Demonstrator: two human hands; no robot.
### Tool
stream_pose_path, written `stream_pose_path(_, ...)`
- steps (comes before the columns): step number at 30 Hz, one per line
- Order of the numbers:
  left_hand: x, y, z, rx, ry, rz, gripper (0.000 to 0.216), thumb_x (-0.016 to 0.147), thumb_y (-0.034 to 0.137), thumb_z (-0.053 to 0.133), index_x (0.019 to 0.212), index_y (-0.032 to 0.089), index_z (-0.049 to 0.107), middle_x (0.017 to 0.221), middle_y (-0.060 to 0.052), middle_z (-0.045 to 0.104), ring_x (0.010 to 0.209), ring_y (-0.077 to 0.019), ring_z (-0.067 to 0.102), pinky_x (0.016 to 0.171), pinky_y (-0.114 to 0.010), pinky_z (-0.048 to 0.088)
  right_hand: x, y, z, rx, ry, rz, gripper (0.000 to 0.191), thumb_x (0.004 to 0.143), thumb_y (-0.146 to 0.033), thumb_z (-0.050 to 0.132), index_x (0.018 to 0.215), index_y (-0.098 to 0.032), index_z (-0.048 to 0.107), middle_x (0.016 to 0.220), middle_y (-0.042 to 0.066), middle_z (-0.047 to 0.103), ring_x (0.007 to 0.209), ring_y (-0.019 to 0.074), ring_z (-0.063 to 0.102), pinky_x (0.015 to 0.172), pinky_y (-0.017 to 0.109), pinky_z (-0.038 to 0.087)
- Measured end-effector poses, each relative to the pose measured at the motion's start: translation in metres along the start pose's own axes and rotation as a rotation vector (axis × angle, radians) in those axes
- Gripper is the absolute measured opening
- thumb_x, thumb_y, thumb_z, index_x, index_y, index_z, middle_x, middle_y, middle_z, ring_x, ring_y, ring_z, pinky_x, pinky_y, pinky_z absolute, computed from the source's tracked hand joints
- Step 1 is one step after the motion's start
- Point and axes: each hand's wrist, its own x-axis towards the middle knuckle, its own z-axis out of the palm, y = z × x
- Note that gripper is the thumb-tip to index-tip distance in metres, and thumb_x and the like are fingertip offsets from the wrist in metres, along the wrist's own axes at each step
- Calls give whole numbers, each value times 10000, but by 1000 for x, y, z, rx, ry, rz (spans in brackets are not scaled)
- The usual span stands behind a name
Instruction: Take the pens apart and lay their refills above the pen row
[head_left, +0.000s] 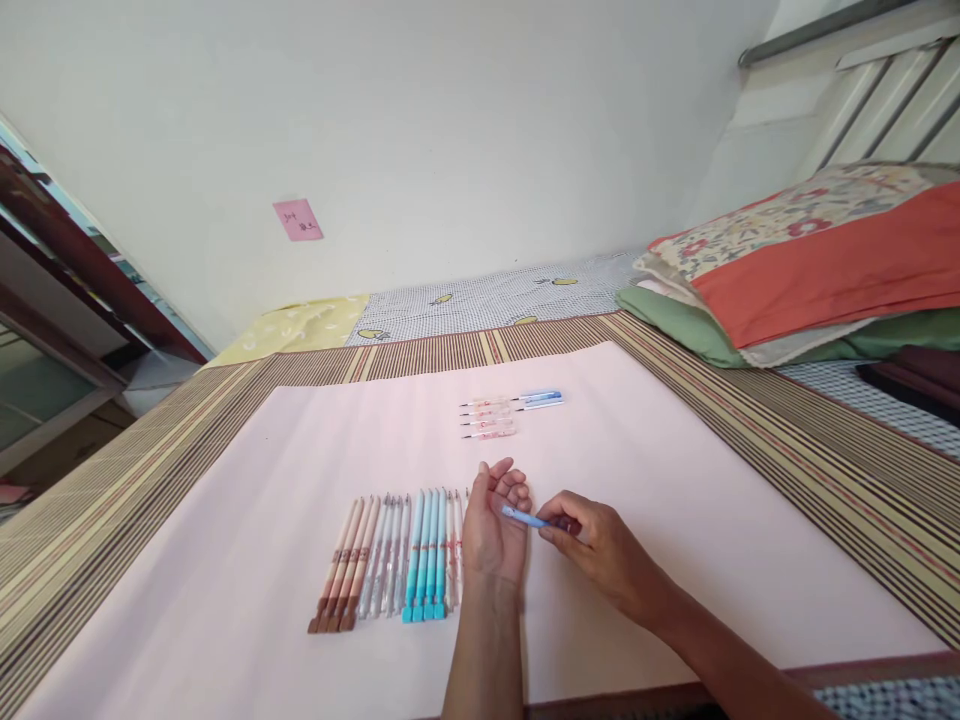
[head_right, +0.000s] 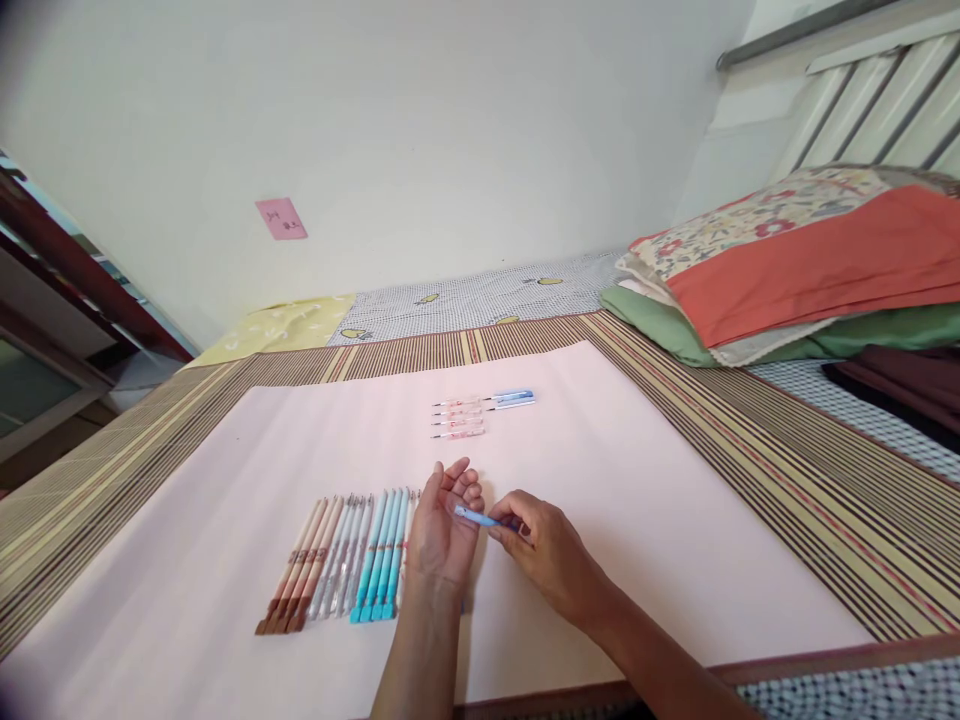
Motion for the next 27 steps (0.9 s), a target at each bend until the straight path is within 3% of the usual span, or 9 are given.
stream_pose_path(4, -2, 0, 1, 91, -25, 59, 350, 735, 421, 836, 874, 117, 734, 836, -87, 701, 754, -146, 646, 733, -254, 520, -3, -7, -9, 4, 37, -10, 231, 947, -434, 555, 900, -236, 666, 779, -1, 664, 703, 171, 572, 635, 280, 451)
stream_pose_path(13, -4, -1, 0, 660, -104, 137, 332, 652, 409, 876, 770, 140, 723, 640, -14, 611, 603, -115, 533, 594, -231, 412, -2, 0, -25, -110, 183, -17, 255, 960, -444, 517, 916, -245, 670, 856, 25, 715, 759, 197, 637, 674, 306, 481)
stream_pose_path(21, -2, -3, -2, 644, -98, 123, 341, 631, 397, 876, 733, 131, 690, 620, -40, 652, 593, -125, 571, 605, -241, 429, 5, 9, -28, -416, 235, -262, 174, 992, -309, 498, 995, -259, 664, 951, 53, 698, 874, 217, 641, 809, 357, 469)
stream_pose_path(24, -1, -3, -3, 642, -29, 142, 429, 634, 447, 876, 851, 124, 695, 723, -80, 710, 614, -135, 601, 583, -240, 433, 21, 16, -40, -504, 265, -331, 195, 996, -258, 485, 1027, -235, 676, 1004, 78, 688, 939, 226, 632, 838, 362, 445)
stream_pose_path(27, 1, -3, -4, 639, 46, 167, 519, 657, 496, 853, 974, 124, 680, 792, -86, 724, 604, -131, 608, 552, -234, 422, 52, 32, -56, -598, 301, -310, 188, 967, -206, 512, 1015, -215, 693, 1015, 83, 696, 949, 234, 616, 843, 362, 416)
